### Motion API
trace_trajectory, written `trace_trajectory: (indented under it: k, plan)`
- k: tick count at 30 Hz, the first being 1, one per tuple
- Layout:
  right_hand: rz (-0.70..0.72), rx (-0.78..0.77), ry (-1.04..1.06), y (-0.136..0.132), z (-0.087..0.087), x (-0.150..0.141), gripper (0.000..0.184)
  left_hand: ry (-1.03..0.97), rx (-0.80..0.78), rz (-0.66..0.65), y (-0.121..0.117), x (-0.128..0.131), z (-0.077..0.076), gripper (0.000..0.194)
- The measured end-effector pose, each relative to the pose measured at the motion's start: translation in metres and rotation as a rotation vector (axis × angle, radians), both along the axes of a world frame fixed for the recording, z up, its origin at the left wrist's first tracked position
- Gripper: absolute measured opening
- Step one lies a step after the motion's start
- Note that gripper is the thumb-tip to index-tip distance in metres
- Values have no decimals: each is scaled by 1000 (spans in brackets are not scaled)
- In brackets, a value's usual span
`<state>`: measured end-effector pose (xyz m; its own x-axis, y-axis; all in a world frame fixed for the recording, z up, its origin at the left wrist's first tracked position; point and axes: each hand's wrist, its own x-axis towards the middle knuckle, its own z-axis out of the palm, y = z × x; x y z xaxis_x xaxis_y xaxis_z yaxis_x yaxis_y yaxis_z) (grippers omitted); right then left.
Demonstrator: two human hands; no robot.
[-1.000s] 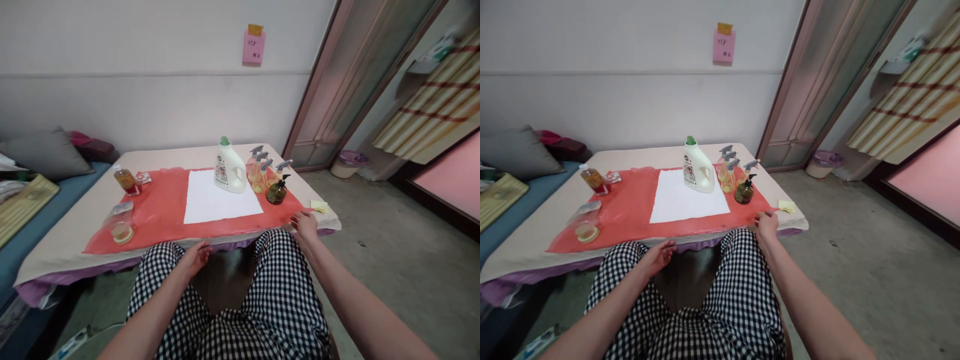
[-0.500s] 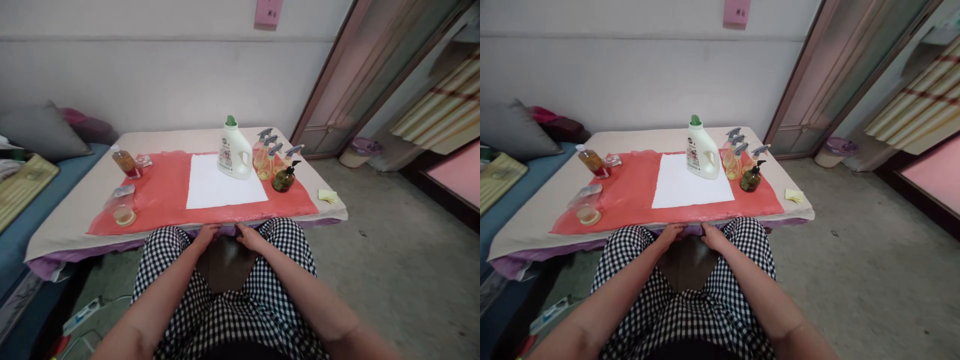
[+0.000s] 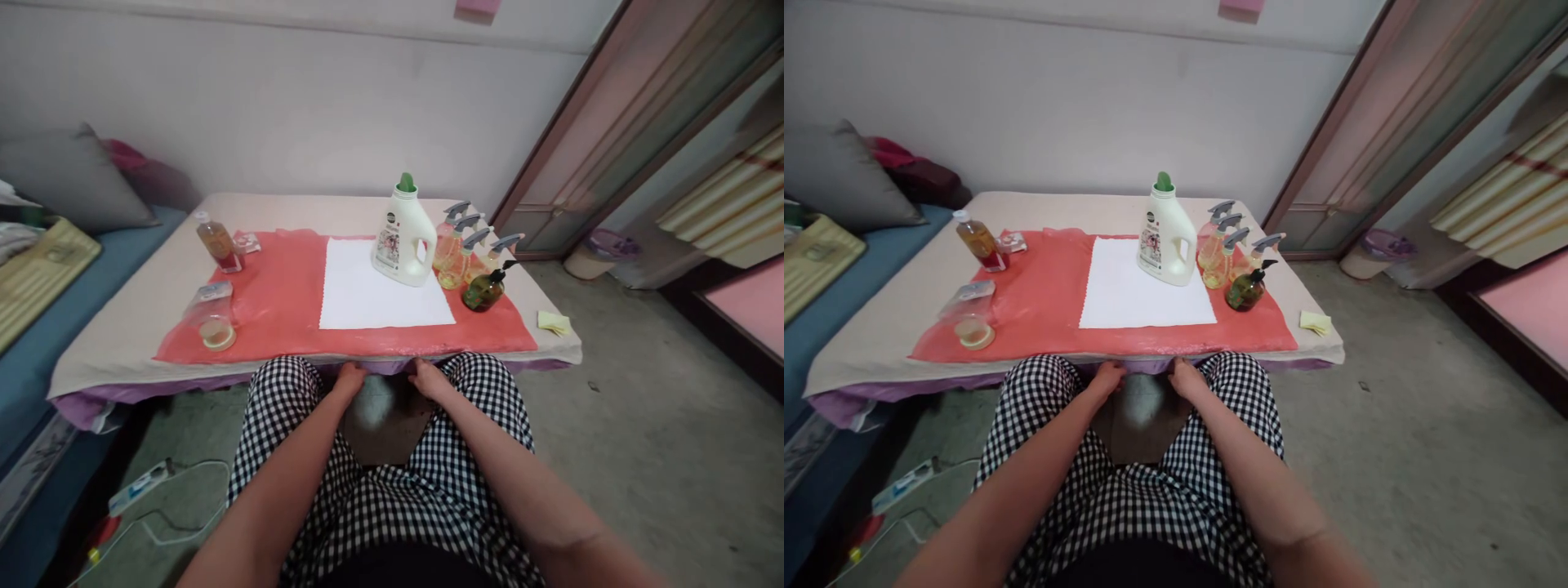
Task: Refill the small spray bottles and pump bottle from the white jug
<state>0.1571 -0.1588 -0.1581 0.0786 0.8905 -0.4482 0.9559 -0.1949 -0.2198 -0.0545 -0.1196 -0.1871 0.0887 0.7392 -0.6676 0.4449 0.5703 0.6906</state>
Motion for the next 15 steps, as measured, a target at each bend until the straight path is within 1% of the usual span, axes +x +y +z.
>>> trace_trajectory:
  k: [4, 7, 11, 15]
  plan:
    - [99, -81, -21, -9, 0, -8, 39, -17, -5, -61, -6, -1, 5, 38]
    - [161, -104, -30, -14, 0, -15, 39, -13, 12, -94, -10, 2, 8, 38]
    - [219, -86, -37, -15, -2, -18, 39, 34, 54, -140, -12, 5, 8, 38]
    - [262, -22, -22, -17, 0, -19, 38, 114, 137, -204, -14, 6, 10, 37]
